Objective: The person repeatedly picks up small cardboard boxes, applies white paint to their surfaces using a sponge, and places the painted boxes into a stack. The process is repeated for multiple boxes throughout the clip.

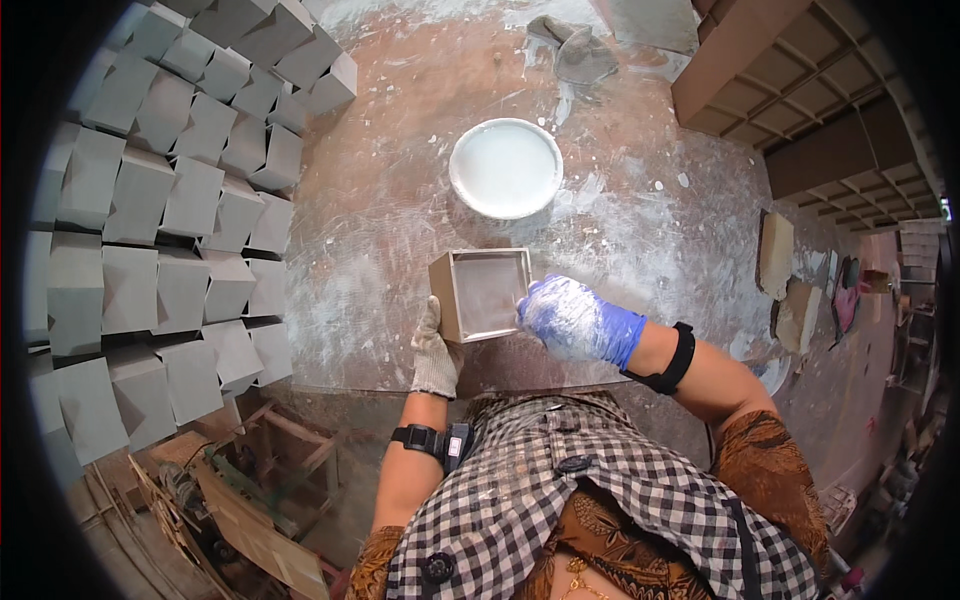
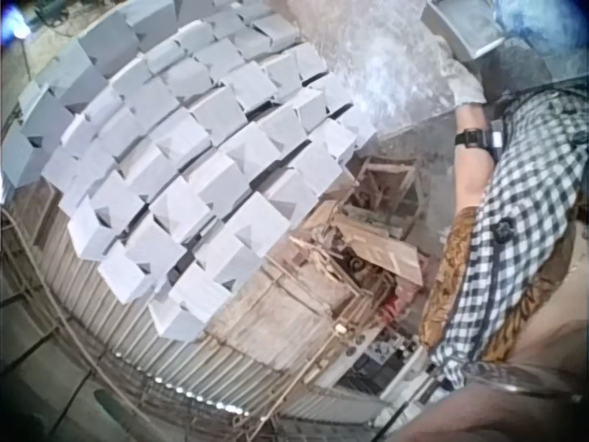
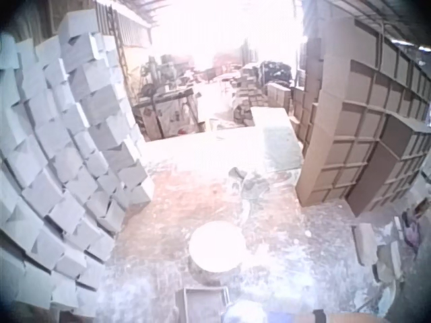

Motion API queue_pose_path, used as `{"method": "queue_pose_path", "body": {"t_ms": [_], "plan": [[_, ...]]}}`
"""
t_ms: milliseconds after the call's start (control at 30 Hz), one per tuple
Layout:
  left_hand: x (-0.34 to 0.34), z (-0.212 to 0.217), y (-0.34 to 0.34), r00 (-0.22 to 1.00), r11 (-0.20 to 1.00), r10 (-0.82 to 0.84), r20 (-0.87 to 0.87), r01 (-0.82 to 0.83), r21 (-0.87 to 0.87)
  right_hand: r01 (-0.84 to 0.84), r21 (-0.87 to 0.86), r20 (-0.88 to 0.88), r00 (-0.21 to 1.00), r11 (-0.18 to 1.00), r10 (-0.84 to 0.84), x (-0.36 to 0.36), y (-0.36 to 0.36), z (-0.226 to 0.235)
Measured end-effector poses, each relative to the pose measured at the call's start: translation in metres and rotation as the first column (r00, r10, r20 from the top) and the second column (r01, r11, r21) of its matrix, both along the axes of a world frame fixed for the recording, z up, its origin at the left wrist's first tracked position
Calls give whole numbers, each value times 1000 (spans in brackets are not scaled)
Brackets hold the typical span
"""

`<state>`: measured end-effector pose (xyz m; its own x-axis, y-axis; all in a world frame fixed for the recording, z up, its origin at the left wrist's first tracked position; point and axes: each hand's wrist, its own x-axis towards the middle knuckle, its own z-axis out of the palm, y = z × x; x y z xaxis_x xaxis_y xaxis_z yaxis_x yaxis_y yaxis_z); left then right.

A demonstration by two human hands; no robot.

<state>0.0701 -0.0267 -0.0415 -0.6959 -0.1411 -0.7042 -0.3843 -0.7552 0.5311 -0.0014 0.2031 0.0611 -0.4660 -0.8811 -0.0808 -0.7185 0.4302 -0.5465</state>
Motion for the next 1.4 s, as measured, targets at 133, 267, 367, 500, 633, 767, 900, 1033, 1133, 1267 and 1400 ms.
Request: {"method": "queue_pose_path", "body": {"t_ms": [133, 267, 367, 500, 633, 767, 900, 1033, 1133, 1267, 1400], "plan": [[-1, 4, -1, 1000, 998, 3, -3, -4, -58, 11, 267, 315, 944, 964, -99, -9, -17, 24], [-8, 0, -2, 998, 998, -60, 14, 61, -29, 240, 123, 711, 656, 963, -254, -20, -15, 3], [-8, 8, 1, 996, 996, -85, -13, 85, -16, 515, -154, 929, 367, 844, -55, -21, -7, -15], [-4, 14, 3, 999, 999, -39, -4, 39, -10, 815, -154, 984, 179, 559, 11, -24, 16, -1], [-4, 7, -1, 999, 999, -43, -1, 43, 33, 917, 35, 981, 45, 398, -190, -19, 35, -3], [-2, 13, 4, 999, 999, -42, -19, 43, 33, 931, 147, 965, -60, 335, -255, -3, 11, -1], [-3, 10, 5, 997, 998, -66, -44, 66, 7, 971, 195, 940, -144, 139, -309, -5, -28, -33], [-5, 18, 5, 998, 993, -60, 31, 63, -96, 978, 168, 895, -98, 124, -436, -17, -46, -35], [-8, 30, 6, 986, 989, -146, -76, 143, -47, 948, -26, 857, 184, 317, -481, -18, -59, 4], [-8, 34, 12, 994, 996, -90, -66, 89, -13, 769, -173, 860, 423, 616, -285, -35, -42, -5], [-5, 24, 7, 992, 995, -93, -83, 95, 18, 499, -214, 855, 512, 839, -86, -36, -30, -5]]}}
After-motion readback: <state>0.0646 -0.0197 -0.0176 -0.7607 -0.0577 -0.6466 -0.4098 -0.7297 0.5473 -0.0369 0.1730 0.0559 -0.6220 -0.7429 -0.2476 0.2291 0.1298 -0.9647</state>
